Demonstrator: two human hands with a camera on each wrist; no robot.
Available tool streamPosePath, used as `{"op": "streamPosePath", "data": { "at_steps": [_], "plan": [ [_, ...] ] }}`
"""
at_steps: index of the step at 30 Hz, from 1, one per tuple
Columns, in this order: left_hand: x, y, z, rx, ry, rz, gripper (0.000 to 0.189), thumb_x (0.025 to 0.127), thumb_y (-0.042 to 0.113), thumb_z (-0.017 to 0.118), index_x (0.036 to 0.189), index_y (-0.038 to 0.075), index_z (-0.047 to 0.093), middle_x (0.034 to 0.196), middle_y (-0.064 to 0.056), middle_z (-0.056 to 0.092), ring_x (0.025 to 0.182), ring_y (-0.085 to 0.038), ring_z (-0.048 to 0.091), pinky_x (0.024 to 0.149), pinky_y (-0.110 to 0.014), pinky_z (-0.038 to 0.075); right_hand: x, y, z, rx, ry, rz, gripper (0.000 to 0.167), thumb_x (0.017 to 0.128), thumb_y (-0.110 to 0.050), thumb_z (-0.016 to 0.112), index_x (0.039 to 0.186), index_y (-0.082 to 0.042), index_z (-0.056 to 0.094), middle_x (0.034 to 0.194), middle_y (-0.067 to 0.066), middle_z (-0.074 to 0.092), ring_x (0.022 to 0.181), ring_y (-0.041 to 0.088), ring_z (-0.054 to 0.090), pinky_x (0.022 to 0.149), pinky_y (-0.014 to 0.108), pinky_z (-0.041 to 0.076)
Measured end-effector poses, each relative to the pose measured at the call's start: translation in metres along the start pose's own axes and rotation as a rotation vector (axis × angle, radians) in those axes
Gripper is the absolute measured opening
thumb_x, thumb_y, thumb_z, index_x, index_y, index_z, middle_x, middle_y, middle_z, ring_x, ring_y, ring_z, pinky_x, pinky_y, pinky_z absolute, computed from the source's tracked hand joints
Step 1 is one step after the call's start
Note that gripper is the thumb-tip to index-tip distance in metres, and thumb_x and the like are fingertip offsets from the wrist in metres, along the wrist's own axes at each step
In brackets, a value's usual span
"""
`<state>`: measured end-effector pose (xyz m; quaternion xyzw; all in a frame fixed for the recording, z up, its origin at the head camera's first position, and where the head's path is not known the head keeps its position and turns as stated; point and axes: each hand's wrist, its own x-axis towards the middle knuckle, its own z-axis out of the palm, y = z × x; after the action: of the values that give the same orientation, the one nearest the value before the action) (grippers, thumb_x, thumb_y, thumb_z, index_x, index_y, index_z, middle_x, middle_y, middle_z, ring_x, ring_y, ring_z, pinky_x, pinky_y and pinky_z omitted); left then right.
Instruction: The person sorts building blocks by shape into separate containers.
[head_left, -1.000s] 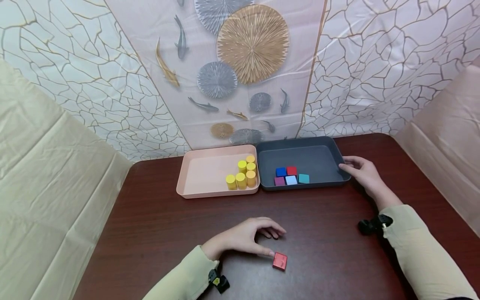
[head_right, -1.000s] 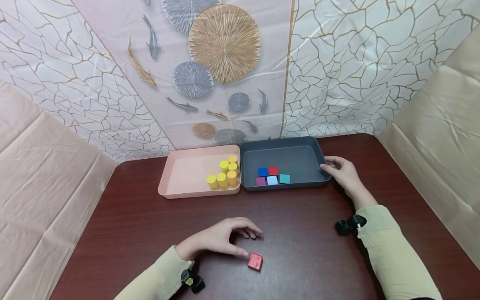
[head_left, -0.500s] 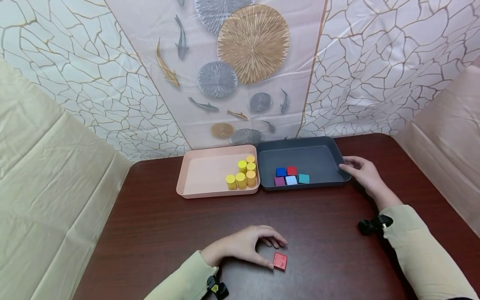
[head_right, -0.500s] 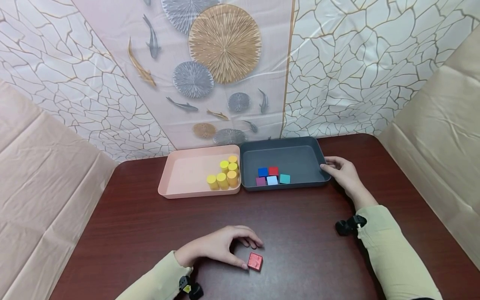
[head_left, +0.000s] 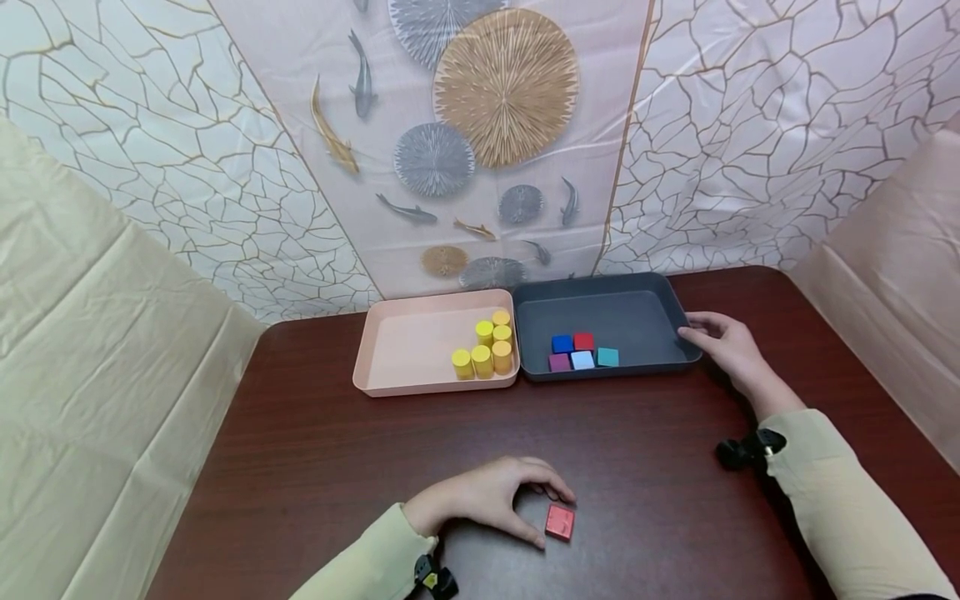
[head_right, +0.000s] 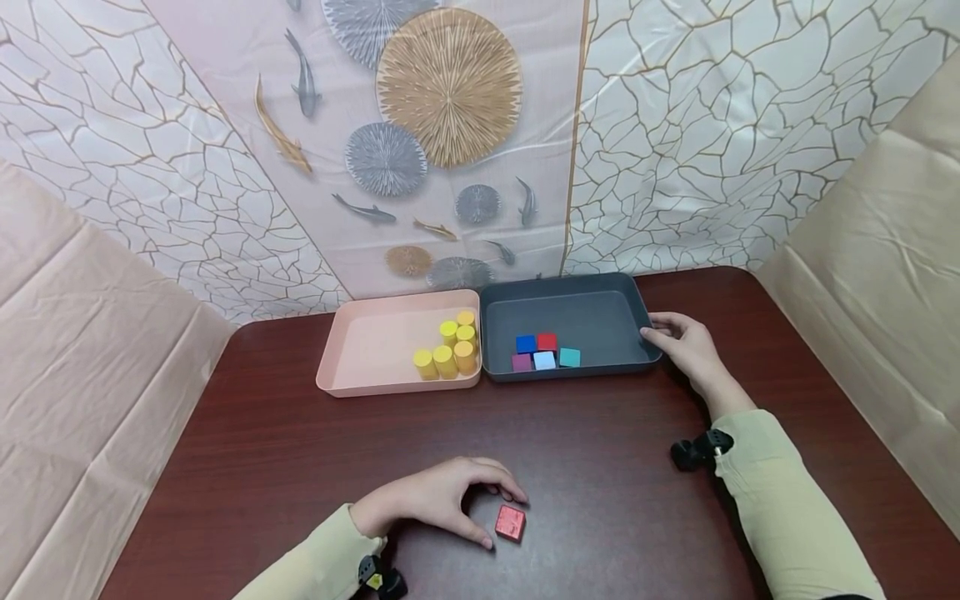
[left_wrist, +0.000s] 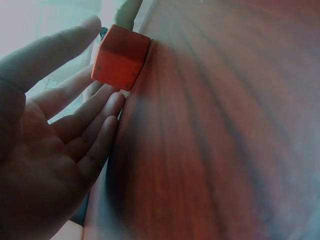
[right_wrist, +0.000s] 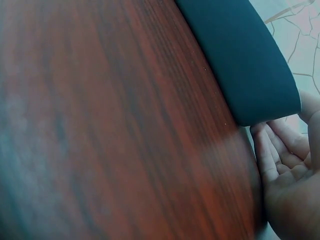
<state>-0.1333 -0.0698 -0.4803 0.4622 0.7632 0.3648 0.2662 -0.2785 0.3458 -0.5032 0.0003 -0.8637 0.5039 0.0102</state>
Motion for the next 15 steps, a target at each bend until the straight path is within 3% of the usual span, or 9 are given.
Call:
{"op": "streamPosePath", "data": {
  "at_steps": [15],
  "plan": [
    [0.0004,-0.0020,0.0052,0.049,0.031,0.003,0.049,0.090,0.015,0.088,0.135,0.013,0.069,0.132,-0.001,0.072,0.122,-0.001,0.062,0.110,-0.016,0.047,-0.0024,-0.0028,0.0008,0.021,0.002,0.000,0.060,0.106,-0.029,0.067,0.148,0.012,0.053,0.098,-0.029,0.057,0.083,-0.015,0.057,0.072,0.007,0.050]
  ]
}}
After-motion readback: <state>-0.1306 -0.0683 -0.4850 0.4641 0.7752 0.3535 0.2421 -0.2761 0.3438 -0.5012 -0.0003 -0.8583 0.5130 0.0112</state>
